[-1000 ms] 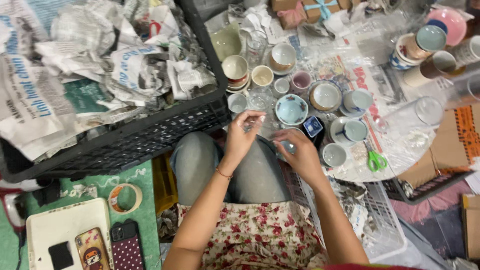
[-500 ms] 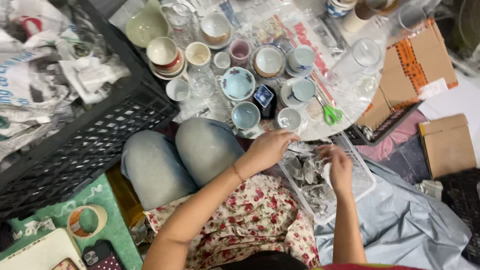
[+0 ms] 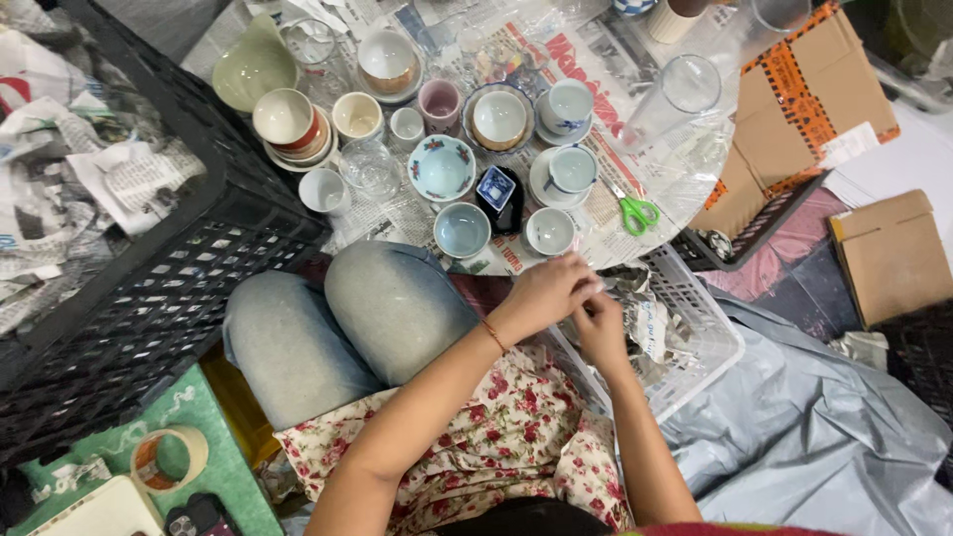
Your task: The person sits on the floor and wraps small ceramic cups and bowls with newspaper. They fold the paper around each item and place the wrapped pieces into a white basket. The workspace includes a table with many unwrapped ceramics and a black crate filled with newspaper.
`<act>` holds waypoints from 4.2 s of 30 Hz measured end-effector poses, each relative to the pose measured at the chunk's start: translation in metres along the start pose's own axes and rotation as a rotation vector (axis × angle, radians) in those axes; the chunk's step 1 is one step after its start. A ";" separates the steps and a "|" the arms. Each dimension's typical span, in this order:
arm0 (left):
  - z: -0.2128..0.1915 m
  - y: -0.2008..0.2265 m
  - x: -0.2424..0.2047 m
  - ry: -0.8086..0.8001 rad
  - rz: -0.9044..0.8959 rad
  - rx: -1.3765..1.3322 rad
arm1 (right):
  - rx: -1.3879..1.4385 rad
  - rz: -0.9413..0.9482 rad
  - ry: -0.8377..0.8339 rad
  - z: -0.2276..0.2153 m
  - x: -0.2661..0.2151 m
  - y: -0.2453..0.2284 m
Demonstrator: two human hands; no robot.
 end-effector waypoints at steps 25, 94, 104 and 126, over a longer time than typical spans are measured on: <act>0.011 0.021 -0.008 -0.036 0.088 -0.203 | -0.147 0.134 0.226 -0.123 -0.049 0.012; -0.034 -0.017 -0.073 0.149 -0.186 -1.605 | 0.560 -0.277 -0.046 -0.054 -0.037 -0.231; -0.063 0.016 -0.064 0.328 -0.005 -1.023 | 0.295 0.282 0.025 -0.056 -0.025 -0.123; -0.066 -0.005 -0.060 -0.233 0.017 -0.798 | 0.448 -0.029 -0.049 -0.080 -0.029 -0.120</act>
Point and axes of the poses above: each hand's wrist, its own x-axis towards the middle knuckle, its own z-axis out of the palm, y = z × x, the point moved 5 cm from there along x, towards the middle knuckle, and after that the axes turned 2 degrees about z, right-handed, at the moved point
